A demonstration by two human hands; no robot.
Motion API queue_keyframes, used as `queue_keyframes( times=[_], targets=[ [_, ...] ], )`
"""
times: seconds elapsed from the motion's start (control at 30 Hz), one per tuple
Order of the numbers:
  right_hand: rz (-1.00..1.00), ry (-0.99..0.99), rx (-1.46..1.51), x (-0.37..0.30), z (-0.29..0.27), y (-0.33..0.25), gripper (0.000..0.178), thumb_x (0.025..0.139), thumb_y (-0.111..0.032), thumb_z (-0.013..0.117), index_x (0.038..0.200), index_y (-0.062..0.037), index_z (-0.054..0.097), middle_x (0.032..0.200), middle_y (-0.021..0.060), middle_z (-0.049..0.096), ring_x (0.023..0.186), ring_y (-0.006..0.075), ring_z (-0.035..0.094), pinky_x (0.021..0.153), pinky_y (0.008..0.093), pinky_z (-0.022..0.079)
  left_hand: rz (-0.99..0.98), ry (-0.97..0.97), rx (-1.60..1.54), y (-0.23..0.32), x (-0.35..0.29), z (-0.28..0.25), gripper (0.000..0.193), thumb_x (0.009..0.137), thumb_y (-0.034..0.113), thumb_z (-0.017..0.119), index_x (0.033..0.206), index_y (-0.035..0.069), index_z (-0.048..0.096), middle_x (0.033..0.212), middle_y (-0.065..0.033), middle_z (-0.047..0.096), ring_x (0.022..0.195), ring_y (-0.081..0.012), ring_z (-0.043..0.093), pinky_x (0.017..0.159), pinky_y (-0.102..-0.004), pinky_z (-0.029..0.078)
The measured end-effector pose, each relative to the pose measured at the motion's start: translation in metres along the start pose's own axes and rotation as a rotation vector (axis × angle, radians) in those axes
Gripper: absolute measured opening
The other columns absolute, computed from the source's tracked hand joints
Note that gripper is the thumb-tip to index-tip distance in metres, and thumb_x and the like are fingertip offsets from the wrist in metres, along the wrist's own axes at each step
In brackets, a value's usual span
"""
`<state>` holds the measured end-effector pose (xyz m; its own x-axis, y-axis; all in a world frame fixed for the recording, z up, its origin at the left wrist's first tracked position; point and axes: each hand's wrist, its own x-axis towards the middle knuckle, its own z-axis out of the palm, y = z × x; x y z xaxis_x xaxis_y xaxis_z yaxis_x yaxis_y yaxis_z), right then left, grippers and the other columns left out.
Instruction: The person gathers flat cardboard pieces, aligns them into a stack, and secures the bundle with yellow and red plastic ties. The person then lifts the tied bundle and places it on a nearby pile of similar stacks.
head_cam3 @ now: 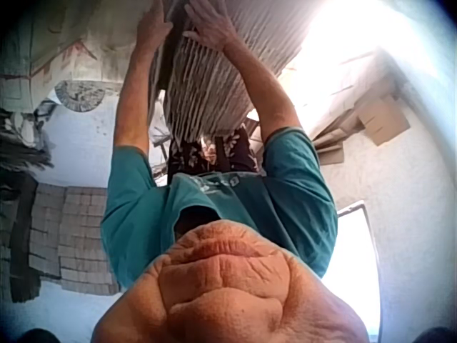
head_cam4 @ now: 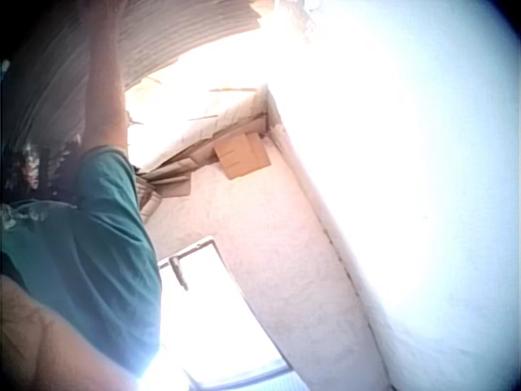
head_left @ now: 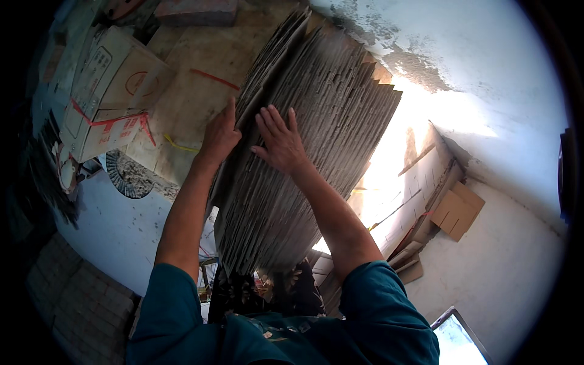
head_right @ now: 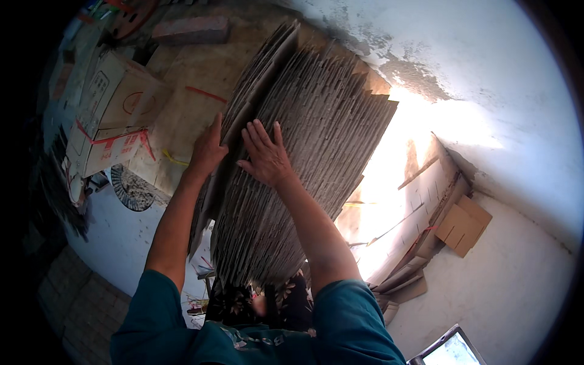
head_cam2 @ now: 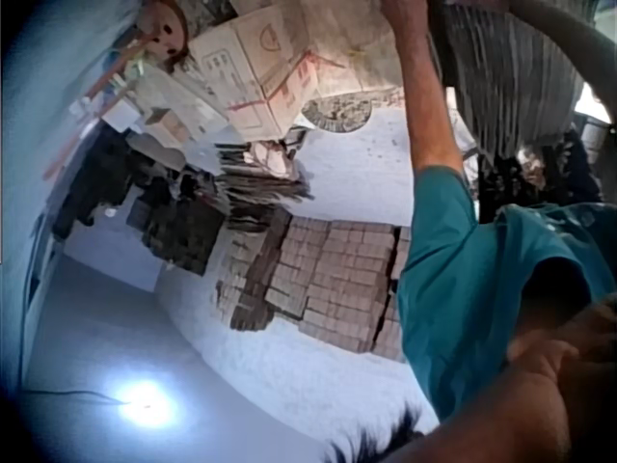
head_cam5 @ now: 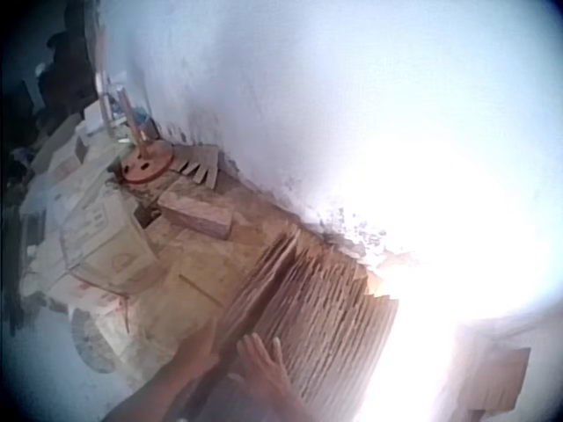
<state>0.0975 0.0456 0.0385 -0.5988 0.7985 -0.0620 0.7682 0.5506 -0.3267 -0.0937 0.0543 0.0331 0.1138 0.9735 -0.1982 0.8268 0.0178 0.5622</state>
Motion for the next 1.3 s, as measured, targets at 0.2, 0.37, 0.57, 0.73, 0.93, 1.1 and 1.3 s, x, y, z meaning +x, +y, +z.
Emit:
queue_keyframes(
  times=[0.2,0.37,0.57,0.73,0.93,1.1,1.3],
  targets=[
    [0.009,-0.003,0.0,-0.001,0.002,0.001,0.073,0.083,-0.053,0.047,0.135,-0.0019,0.038,0.144,0.0114,0.032,0.139,0.0235,0.014,0.112,0.0541,0.004,0.105,0.059,0.019,0.015,0.0,0.015,0.073,0.068,0.001,0.06,0.135,-0.002,0.032,0.105,-0.0241,0.057,0.095,-0.0381,0.057,0.078,-0.0444,0.047],
    [0.018,-0.006,0.041,0.0,0.003,0.0,0.073,0.083,-0.054,0.047,0.134,-0.0009,0.04,0.144,0.0112,0.032,0.139,0.0235,0.014,0.111,0.054,0.003,0.096,0.009,0.024,0.016,-0.001,0.014,0.074,0.069,0.003,0.062,0.135,-0.003,0.031,0.107,-0.0236,0.057,0.094,-0.0378,0.057,0.077,-0.0435,0.048],
    [0.034,0.026,0.077,-0.001,0.004,0.0,0.08,0.081,-0.056,0.049,0.141,-0.0088,0.027,0.146,0.0106,0.027,0.139,0.024,0.013,0.112,0.0533,0.003,0.115,-0.076,0.017,0.022,-0.004,-0.002,0.074,0.072,0.014,0.068,0.133,-0.001,0.03,0.122,-0.0198,0.051,0.104,-0.0341,0.055,0.081,-0.0431,0.049],
    [0.017,-0.01,0.076,0.0,0.0,0.0,0.082,0.08,-0.057,0.05,0.143,-0.0113,0.023,0.147,0.01,0.024,0.14,0.0245,0.013,0.112,0.0532,0.003,-0.061,-0.203,-0.078,0.022,-0.005,-0.006,0.084,0.068,0.024,0.076,0.137,0.005,0.032,0.127,-0.0185,0.049,0.114,-0.0327,0.051,0.091,-0.0421,0.044],
    [0.033,-0.102,0.039,-0.016,-0.006,-0.009,0.079,0.08,-0.051,0.055,0.14,-0.0068,0.029,0.147,0.01,0.024,0.14,0.0242,0.012,0.112,0.053,0.006,-0.011,-0.144,-0.318,0.0,-0.003,-0.006,0.081,0.066,0.023,0.077,0.134,0.005,0.036,0.125,-0.0167,0.053,0.115,-0.0313,0.051,0.094,-0.0398,0.042],
    [0.046,-0.068,0.06,-0.034,0.001,-0.013,0.074,0.081,-0.044,0.058,0.138,-0.005,0.032,0.146,0.0107,0.026,0.139,0.0247,0.013,0.113,0.0511,0.007,-0.004,-0.164,-0.396,-0.002,0.0,-0.004,0.08,0.066,0.02,0.076,0.134,0.005,0.037,0.125,-0.0176,0.053,0.116,-0.0299,0.051,0.095,-0.0385,0.041],
    [0.055,-0.002,0.075,-0.035,0.005,-0.013,0.069,0.08,-0.041,0.061,0.132,-0.0012,0.039,0.144,0.012,0.03,0.139,0.0258,0.016,0.113,0.0504,0.008,-0.078,-0.163,-0.389,-0.008,0.002,-0.007,0.078,0.065,0.018,0.074,0.132,0.001,0.038,0.124,-0.0215,0.051,0.117,-0.0339,0.049,0.096,-0.0397,0.04]
  ],
)
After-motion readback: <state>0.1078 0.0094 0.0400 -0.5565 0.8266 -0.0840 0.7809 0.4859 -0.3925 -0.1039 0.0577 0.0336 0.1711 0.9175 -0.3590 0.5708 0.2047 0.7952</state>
